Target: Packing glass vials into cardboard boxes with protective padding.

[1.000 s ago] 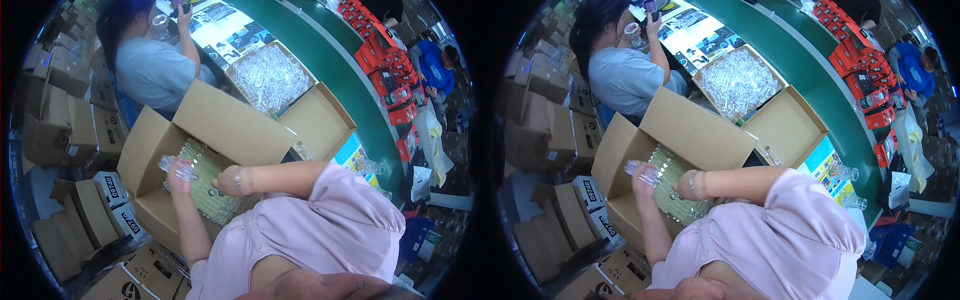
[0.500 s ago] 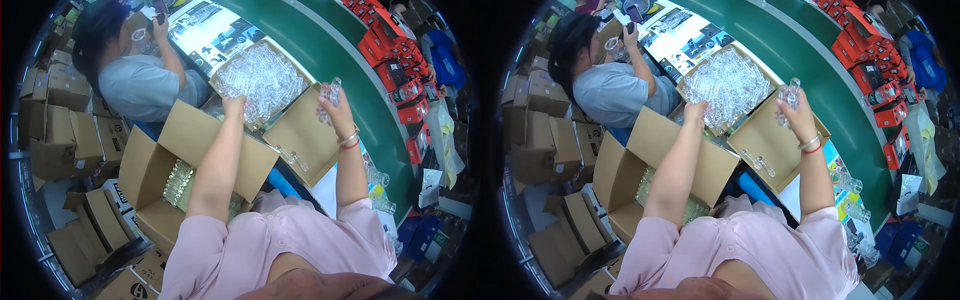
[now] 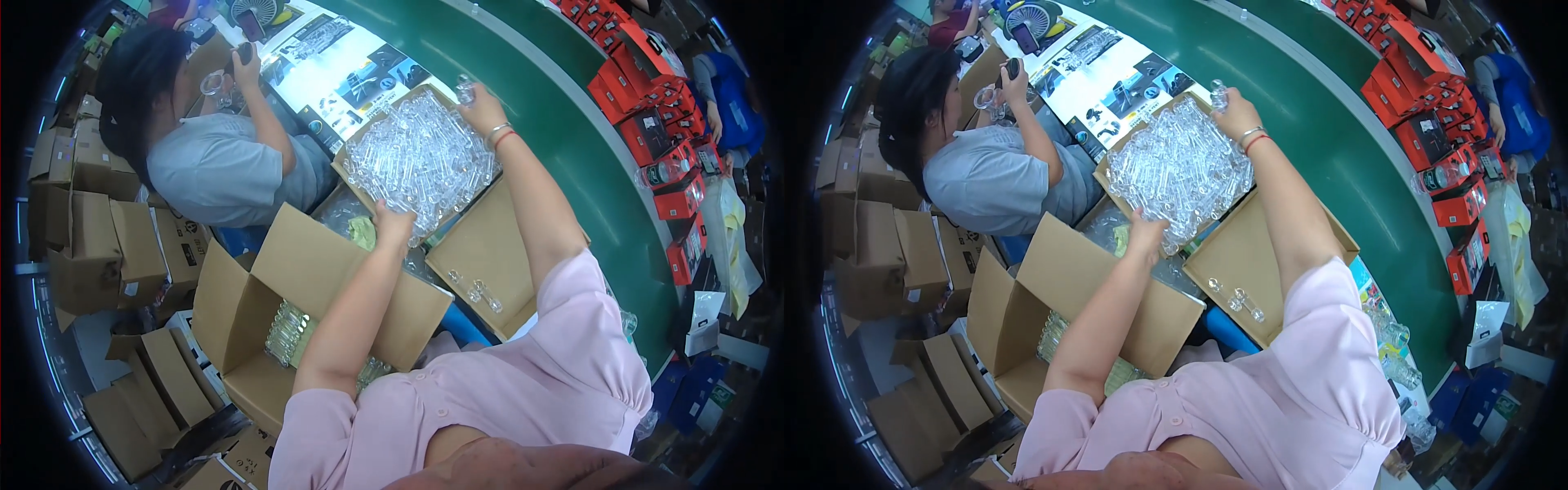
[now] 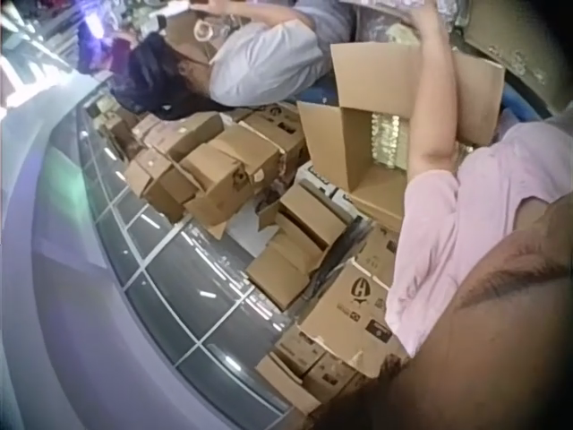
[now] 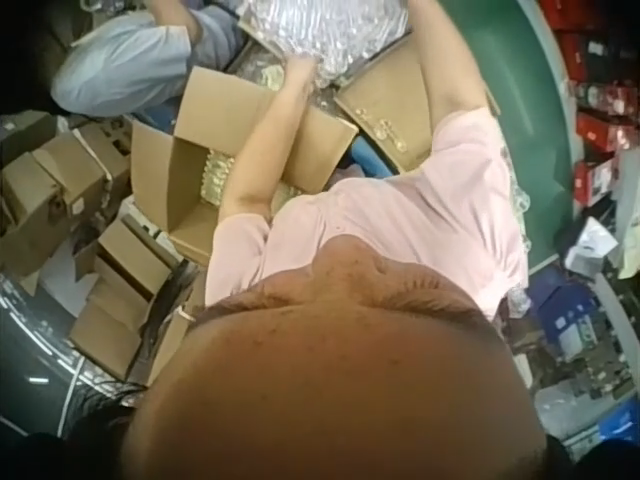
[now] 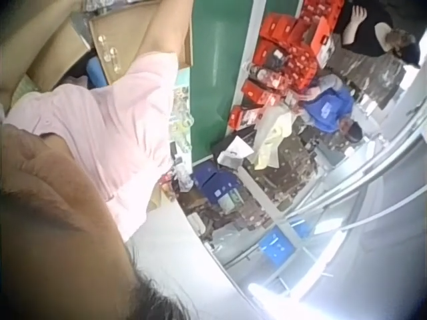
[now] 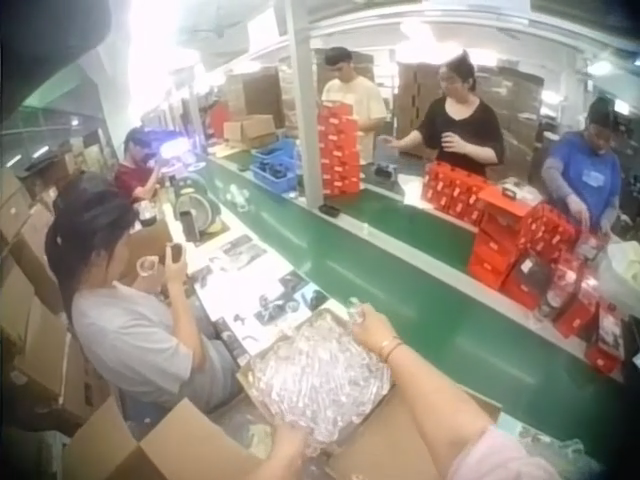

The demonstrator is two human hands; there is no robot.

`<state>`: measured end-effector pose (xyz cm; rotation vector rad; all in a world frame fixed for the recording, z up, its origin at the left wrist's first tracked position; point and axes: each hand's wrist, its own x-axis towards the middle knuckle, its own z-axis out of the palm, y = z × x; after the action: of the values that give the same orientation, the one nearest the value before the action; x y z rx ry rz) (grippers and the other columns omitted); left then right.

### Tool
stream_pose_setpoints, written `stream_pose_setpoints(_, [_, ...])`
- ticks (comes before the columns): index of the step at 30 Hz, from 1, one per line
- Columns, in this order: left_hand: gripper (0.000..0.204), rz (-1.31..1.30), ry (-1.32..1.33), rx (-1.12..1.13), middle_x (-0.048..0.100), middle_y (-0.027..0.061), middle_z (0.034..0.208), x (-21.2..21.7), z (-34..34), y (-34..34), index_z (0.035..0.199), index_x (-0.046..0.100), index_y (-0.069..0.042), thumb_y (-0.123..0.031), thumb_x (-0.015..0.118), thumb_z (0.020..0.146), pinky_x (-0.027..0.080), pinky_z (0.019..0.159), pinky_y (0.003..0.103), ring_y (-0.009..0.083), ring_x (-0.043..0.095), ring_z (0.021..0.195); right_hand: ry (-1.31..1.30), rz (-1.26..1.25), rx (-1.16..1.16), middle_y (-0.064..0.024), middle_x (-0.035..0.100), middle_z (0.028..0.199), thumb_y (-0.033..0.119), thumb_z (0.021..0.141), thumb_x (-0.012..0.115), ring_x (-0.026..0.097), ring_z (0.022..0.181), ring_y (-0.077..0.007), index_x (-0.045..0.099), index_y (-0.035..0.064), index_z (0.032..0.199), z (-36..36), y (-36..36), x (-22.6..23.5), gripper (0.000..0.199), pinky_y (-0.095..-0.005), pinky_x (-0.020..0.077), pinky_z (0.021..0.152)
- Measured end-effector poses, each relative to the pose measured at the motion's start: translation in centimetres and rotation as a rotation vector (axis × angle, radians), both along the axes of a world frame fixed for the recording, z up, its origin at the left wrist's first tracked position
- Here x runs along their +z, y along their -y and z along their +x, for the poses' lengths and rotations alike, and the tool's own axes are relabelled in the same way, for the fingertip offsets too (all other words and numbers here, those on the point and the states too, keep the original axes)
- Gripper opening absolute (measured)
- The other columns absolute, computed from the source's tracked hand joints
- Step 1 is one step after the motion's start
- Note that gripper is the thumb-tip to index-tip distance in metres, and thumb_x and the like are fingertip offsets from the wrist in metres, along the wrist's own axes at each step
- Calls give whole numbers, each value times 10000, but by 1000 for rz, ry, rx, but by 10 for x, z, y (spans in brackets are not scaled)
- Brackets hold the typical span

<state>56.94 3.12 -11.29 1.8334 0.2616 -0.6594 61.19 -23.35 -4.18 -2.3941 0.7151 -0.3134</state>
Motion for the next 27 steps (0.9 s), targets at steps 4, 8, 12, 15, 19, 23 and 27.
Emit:
stream_pose_setpoints(4, [792,-12,-3,-21,416,182,1214,21,-9,4,1331,195,22,23,592,647,402,872,328,260,468,1071,-57,-137,115,-207,596,969,238,719,661,576,906,-350,517,23,1055,37,-8,-24,424,-403,453,800])
stream_pose_setpoints(8, [739,-66,-29,-35,371,179,1243,20,-3,-4,1316,233,25,-13,595,673,396,874,329,257,441,1100,-154,-265,218,-214,577,1010,234,756,627,548,965,-342,543,26,1060,56,-16,-41,378,-390,433,849])
stream_pose_setpoints(12, [677,-58,22,-33,317,165,1267,65,3,-1,1305,271,5,-56,587,710,377,893,332,253,391,1142,-153,-314,186,-223,564,1026,281,782,593,547,949,-347,582,17,1023,55,-17,-46,358,-393,428,852])
stream_pose_setpoints(15, [599,-230,163,-28,229,182,1325,81,11,-8,1246,354,-27,-83,605,705,296,986,362,309,293,1219,-185,-195,244,-212,569,994,287,784,586,547,934,-341,593,10,997,53,-19,-40,349,-398,431,838])
stream_pose_setpoints(19, [447,-157,511,-253,268,196,1315,124,7,-38,1162,442,-29,-83,582,740,281,997,382,330,297,1229,-422,-216,307,-204,559,1019,296,792,579,533,968,-327,586,-2,1003,64,-33,-12,365,-390,425,842])
stream_pose_setpoints(23, [310,-124,984,-419,406,211,1224,168,-21,-81,1045,520,-35,-10,562,739,313,975,418,364,397,1156,5,-292,244,-191,521,1127,321,810,559,492,1058,-319,558,41,1091,88,-19,-31,396,-380,391,896])
stream_pose_setpoints(27, [316,44,1177,-421,363,206,1258,140,-63,-164,1012,501,-30,63,520,711,266,1014,408,332,368,1197,18,-357,241,-164,519,1172,311,816,513,488,1099,-298,541,188,1150,123,-10,-53,357,-410,360,943])
